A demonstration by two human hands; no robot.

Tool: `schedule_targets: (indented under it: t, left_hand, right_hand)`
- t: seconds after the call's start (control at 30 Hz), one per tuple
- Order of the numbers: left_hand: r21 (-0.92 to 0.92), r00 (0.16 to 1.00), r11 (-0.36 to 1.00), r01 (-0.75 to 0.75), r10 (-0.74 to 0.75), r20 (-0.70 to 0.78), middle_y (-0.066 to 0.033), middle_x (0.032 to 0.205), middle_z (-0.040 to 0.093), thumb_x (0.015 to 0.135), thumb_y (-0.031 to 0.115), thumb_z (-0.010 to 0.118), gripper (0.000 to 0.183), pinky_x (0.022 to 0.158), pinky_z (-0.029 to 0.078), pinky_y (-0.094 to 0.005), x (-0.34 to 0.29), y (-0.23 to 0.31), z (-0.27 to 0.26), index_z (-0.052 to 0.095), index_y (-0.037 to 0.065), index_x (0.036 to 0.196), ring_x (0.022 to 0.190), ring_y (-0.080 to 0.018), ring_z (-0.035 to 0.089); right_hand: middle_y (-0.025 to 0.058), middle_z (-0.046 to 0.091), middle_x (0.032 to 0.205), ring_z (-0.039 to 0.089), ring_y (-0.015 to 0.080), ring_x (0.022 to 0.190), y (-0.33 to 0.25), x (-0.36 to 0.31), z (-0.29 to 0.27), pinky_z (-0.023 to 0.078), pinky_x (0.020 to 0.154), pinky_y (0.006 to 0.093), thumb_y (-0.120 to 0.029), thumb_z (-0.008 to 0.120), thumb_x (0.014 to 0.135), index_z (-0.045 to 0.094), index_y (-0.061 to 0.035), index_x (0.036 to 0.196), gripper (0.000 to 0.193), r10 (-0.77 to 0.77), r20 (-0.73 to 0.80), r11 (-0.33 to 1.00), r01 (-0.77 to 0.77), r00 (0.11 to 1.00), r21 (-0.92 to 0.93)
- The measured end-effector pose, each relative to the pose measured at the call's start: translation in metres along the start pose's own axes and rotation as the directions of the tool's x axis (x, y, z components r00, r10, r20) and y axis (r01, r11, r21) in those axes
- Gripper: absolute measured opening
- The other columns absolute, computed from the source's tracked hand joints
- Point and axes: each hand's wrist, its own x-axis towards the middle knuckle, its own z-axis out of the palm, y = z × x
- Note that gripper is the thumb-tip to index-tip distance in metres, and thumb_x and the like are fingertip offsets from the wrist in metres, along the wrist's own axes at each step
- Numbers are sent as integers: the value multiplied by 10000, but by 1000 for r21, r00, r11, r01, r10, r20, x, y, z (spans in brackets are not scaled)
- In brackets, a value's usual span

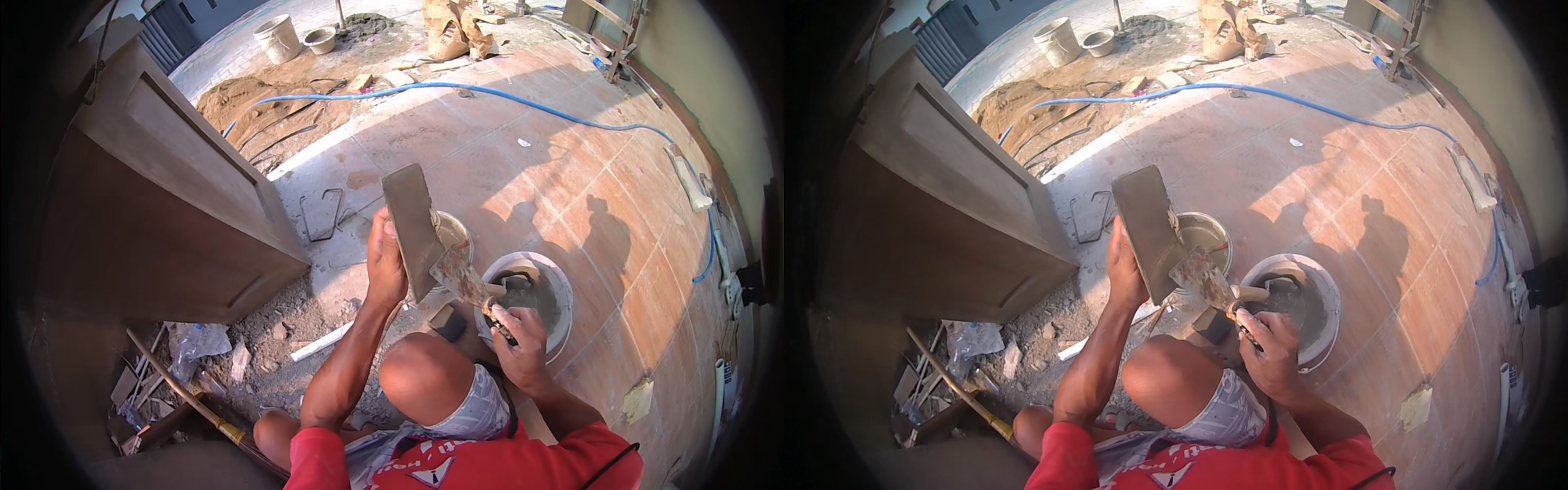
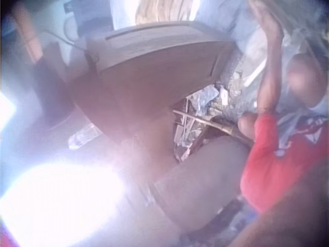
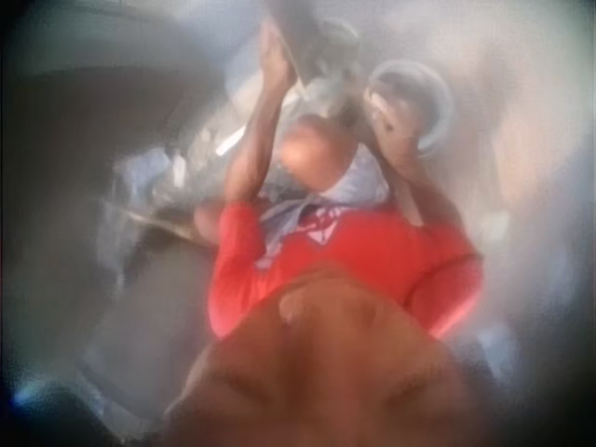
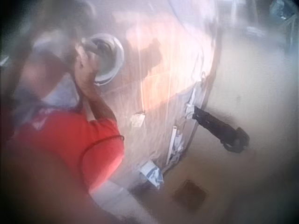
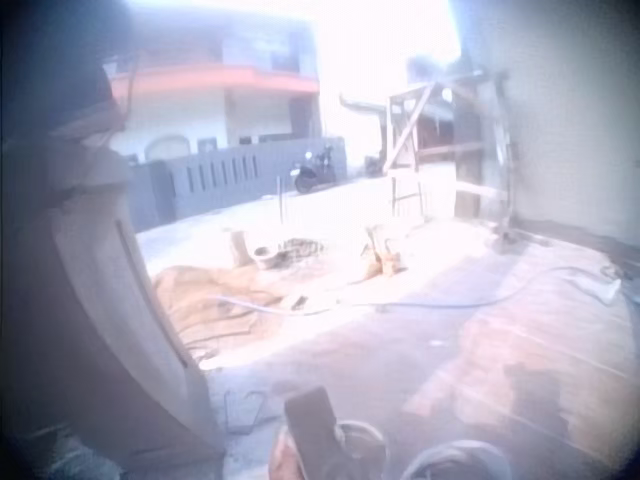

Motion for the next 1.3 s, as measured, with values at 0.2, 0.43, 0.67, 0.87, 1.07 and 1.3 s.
schedule_targets:
  t: [0.2, 0.43, 0.67, 0.87, 1.07, 1.3]
  left_hand:
    - [109, 993, 993, 48, -59, 98, -43, 1108, 567, 1060, 415, 382, 450, 911, 404, -252, -7, -25, 21, 464, 34, 1285, 1020, -91, 497]
    - [272, 962, 962, -19, -57, 267, -43, 1105, 575, 1056, 405, 400, 463, 906, 411, -258, -8, -11, 33, 467, 20, 1305, 1018, -94, 506]
    - [241, 901, 963, 124, -211, 380, -37, 1057, 582, 1040, 411, 445, 474, 868, 428, -256, -2, -19, 21, 472, 24, 1312, 974, -95, 520]
    - [338, 822, 918, 207, -351, 449, -67, 1084, 614, 1030, 439, 446, 494, 901, 431, -288, 1, -31, 13, 529, 16, 1271, 1006, -123, 538]
    - [330, 809, 901, 281, -408, 424, -61, 1092, 608, 1024, 470, 445, 515, 907, 427, -282, 4, -46, 3, 544, 22, 1256, 1018, -119, 534]
    - [203, 827, 908, 367, -418, 375, -34, 1064, 604, 1016, 459, 481, 474, 854, 458, -261, 11, -59, -8, 543, 48, 1244, 963, -96, 550]
  right_hand:
    - [168, 601, 960, 588, 310, 888, 3, -10, -1, 472, 782, 385, 106, 701, 717, 644, 3, 1171, 469, 59, -143, 998, -60, 988, -1]
    - [157, 602, 964, 598, 289, 856, 12, -12, 14, 478, 761, 359, 94, 717, 727, 634, -4, 1191, 482, 55, -274, 998, -45, 960, 43]
    - [164, 632, 995, 627, 281, 886, 18, 0, 3, 490, 801, 350, 64, 710, 743, 647, 5, 1170, 436, 162, -295, 981, -120, 942, 153]
    - [159, 669, 1009, 647, 233, 914, 44, 1, -48, 497, 821, 330, 46, 701, 765, 649, 35, 1176, 415, 270, -344, 958, -287, 899, 1]
    - [134, 684, 1032, 644, 179, 926, 47, -43, -103, 481, 865, 284, 16, 666, 800, 625, 33, 1243, 445, 467, -99, 877, -475, 879, -71]
    - [207, 690, 978, 675, 355, 910, 85, -79, -62, 518, 816, 384, -96, 636, 820, 661, -37, 1174, 360, 554, 147, 827, -521, 820, -209]
